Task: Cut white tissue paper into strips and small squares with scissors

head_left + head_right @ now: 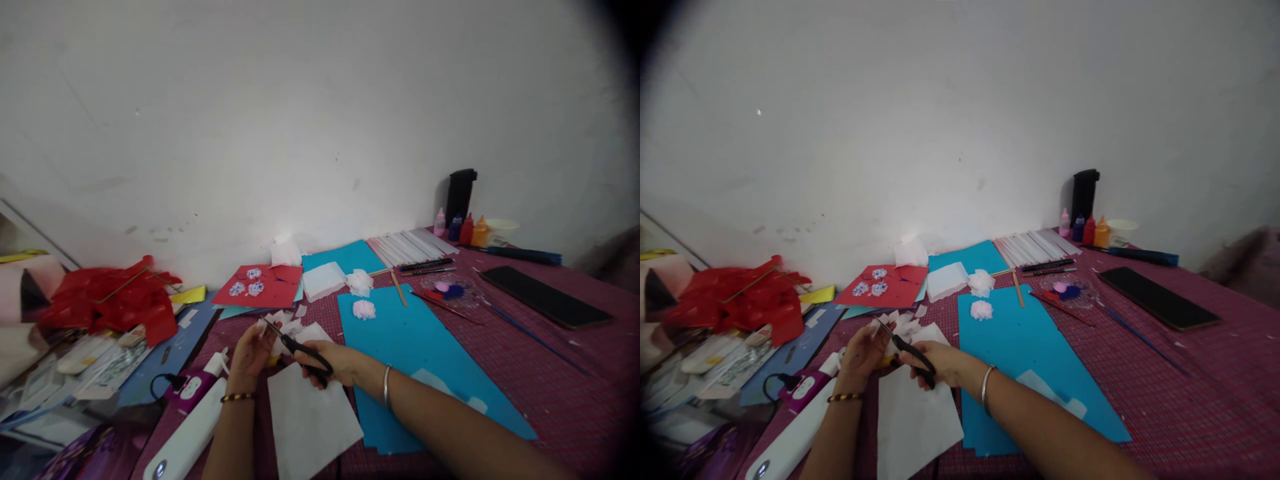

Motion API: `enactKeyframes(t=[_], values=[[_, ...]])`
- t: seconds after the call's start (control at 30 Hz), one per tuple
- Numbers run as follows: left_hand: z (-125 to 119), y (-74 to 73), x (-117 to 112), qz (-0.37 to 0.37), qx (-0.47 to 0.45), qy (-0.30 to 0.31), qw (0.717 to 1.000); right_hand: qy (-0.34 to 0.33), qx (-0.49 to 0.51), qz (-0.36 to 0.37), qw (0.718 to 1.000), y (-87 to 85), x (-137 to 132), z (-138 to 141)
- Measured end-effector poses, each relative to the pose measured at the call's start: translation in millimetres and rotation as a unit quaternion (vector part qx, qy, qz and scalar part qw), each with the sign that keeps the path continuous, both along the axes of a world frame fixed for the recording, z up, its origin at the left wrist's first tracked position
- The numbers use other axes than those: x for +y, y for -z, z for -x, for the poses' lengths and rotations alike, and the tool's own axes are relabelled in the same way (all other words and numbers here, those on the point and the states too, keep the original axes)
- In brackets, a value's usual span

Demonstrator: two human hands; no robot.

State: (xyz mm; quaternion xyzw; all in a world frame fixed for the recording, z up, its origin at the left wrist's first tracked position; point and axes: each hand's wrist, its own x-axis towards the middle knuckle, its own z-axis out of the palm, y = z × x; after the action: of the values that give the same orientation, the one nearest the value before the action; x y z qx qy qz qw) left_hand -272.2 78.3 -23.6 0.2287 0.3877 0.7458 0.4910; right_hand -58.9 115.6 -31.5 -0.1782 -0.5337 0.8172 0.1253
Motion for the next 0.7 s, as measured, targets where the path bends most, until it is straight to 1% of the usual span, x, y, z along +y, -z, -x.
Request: enactKeyframes(t=[0.1, 0.2, 0.3, 0.4, 0.47, 0.53, 0.63, 0.7], values=[[1, -2.1, 2, 0.002, 0.027, -0.012, 1.000, -0.041, 0.000, 0.044, 0.998, 4.2, 3, -1], [5, -2.0, 4, 0.013, 0.075, -0.035, 0.996, -0.068, 0.003, 0.081, 0.994, 6.8, 6, -3], [11, 2.3, 7, 0.046, 0.155, -0.068, 0.985, -0.077, 0.015, 0.110, 0.991, 1.7, 8, -7], [15, 7.5, 8, 0.092, 0.264, -0.115, 0.953, -0.093, 0.079, 0.154, 0.981, -13.9, 7, -16], [16, 8.2, 7, 0.115, 0.337, -0.144, 0.923, -0.114, 0.144, 0.183, 0.966, -29.0, 6, -24], [15, 5.9, 4, 0.127, 0.397, -0.173, 0.892, -0.122, 0.187, 0.194, 0.955, -46.3, 4, -35], [9, -1.2, -1, 0.131, 0.457, -0.225, 0.850, -0.085, 0.209, 0.177, 0.958, -71.4, 2, -66], [3, -6.6, -5, 0.124, 0.478, -0.251, 0.833, -0.035, 0.217, 0.131, 0.967, -83.0, 2, -99]])
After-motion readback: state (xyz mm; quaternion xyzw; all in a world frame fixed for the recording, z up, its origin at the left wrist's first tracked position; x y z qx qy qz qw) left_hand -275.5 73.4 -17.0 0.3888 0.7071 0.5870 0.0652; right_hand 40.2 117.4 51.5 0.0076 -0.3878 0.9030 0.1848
